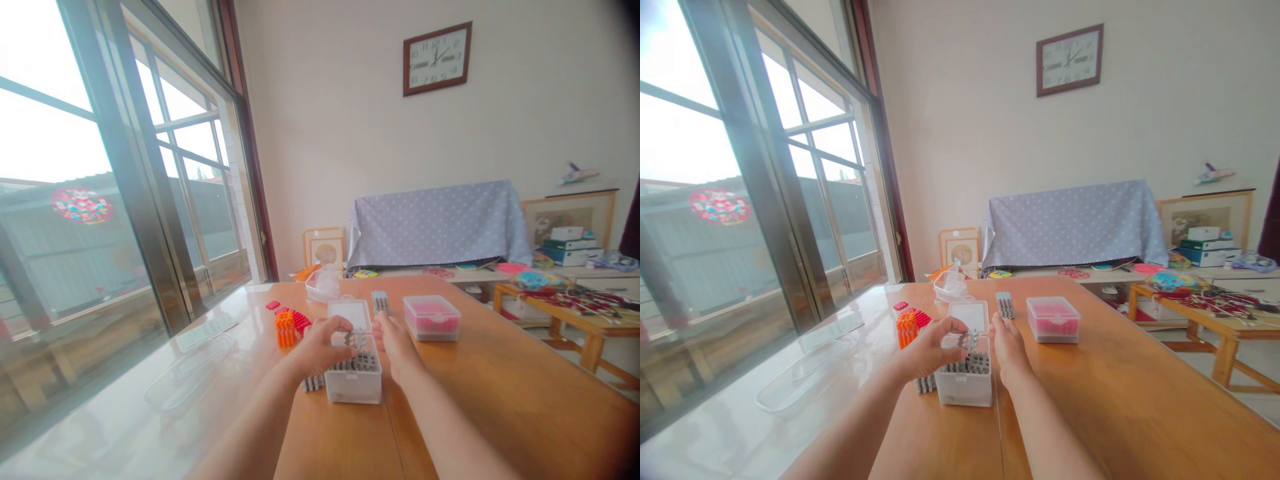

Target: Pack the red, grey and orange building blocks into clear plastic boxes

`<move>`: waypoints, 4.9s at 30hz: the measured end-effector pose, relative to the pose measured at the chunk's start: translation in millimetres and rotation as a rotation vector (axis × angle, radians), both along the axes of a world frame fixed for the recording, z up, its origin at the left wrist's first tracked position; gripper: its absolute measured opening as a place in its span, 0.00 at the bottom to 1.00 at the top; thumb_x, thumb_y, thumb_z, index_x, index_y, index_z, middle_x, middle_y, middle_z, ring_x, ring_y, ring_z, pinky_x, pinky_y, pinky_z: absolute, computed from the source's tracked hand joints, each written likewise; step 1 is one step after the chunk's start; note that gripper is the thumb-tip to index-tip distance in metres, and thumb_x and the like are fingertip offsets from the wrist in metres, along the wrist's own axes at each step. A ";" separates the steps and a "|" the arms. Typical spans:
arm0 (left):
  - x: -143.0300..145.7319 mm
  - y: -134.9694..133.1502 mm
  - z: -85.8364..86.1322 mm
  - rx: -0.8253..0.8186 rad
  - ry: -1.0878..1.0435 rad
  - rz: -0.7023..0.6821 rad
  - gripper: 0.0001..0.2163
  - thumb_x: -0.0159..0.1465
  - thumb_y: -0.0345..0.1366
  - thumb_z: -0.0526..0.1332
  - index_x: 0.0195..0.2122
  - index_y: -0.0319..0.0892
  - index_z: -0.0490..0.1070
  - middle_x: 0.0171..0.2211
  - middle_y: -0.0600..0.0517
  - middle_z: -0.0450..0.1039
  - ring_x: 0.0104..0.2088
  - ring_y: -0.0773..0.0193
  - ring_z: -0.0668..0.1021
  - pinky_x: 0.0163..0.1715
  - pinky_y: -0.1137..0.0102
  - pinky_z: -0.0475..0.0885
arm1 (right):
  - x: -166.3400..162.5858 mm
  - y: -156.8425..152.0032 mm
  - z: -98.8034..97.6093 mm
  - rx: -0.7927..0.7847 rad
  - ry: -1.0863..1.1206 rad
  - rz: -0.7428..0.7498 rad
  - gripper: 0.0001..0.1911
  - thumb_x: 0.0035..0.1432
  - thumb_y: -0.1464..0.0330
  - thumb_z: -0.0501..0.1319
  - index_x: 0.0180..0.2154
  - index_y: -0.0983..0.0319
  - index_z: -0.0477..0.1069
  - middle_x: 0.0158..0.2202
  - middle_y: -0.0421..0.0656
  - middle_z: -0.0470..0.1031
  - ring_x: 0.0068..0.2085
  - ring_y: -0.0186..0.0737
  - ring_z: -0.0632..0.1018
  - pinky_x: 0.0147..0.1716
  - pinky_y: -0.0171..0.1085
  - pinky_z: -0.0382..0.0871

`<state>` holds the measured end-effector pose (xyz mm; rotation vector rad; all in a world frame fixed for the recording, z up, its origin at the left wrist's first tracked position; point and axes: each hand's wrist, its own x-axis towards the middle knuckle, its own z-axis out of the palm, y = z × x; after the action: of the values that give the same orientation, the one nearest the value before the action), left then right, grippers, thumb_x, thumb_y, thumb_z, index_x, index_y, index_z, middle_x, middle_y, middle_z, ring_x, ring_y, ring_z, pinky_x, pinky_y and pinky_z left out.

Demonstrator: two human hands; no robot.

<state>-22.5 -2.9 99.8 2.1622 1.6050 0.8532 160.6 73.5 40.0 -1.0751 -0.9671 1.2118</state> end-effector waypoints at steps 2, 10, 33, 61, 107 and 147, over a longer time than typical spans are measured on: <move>10.0 2.3 -4.9 -0.031 0.026 0.005 0.22 0.55 0.43 0.70 0.51 0.50 0.74 0.51 0.49 0.74 0.54 0.51 0.72 0.56 0.59 0.66 | 1.1 1.6 -0.2 -0.013 -0.019 0.014 0.25 0.55 0.45 0.59 0.39 0.60 0.75 0.40 0.48 0.81 0.40 0.45 0.80 0.31 0.38 0.70; 23.0 7.7 -10.4 -0.033 0.221 0.051 0.19 0.52 0.43 0.72 0.46 0.54 0.77 0.47 0.51 0.75 0.51 0.49 0.72 0.56 0.54 0.64 | 2.5 3.7 0.1 -0.004 -0.008 0.036 0.26 0.58 0.46 0.56 0.42 0.61 0.73 0.43 0.49 0.79 0.41 0.44 0.80 0.32 0.37 0.70; 34.7 -1.0 -0.6 0.043 0.424 -0.112 0.12 0.65 0.41 0.57 0.29 0.51 0.79 0.31 0.50 0.79 0.51 0.48 0.71 0.56 0.52 0.57 | 3.8 3.6 1.0 -0.007 -0.009 0.018 0.28 0.56 0.44 0.57 0.42 0.60 0.74 0.43 0.48 0.80 0.42 0.46 0.80 0.32 0.38 0.70; -80.2 -18.3 -2.2 -0.061 0.214 0.137 0.20 0.52 0.39 0.70 0.47 0.48 0.74 0.48 0.48 0.77 0.49 0.49 0.77 0.57 0.54 0.64 | 3.3 5.9 -6.0 -0.013 -0.010 0.049 0.28 0.55 0.43 0.58 0.42 0.60 0.74 0.46 0.49 0.80 0.45 0.47 0.80 0.33 0.39 0.69; 31.4 2.6 -7.5 0.083 0.381 -0.028 0.10 0.64 0.37 0.57 0.40 0.52 0.79 0.36 0.51 0.78 0.47 0.53 0.74 0.51 0.57 0.64 | 5.9 9.0 -2.7 -0.005 -0.043 0.034 0.28 0.58 0.44 0.55 0.44 0.60 0.73 0.41 0.49 0.79 0.41 0.45 0.78 0.32 0.39 0.69; -52.1 -11.2 -1.6 0.070 0.156 0.166 0.14 0.57 0.40 0.65 0.44 0.46 0.74 0.40 0.52 0.76 0.41 0.58 0.76 0.42 0.67 0.70 | 4.9 9.2 -7.7 0.000 -0.004 0.032 0.27 0.54 0.43 0.59 0.40 0.60 0.74 0.44 0.49 0.81 0.43 0.47 0.81 0.31 0.38 0.69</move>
<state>-74.6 -14.1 98.2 2.2150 1.8796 0.8165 165.5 82.7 32.3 -1.0659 -0.9903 1.2363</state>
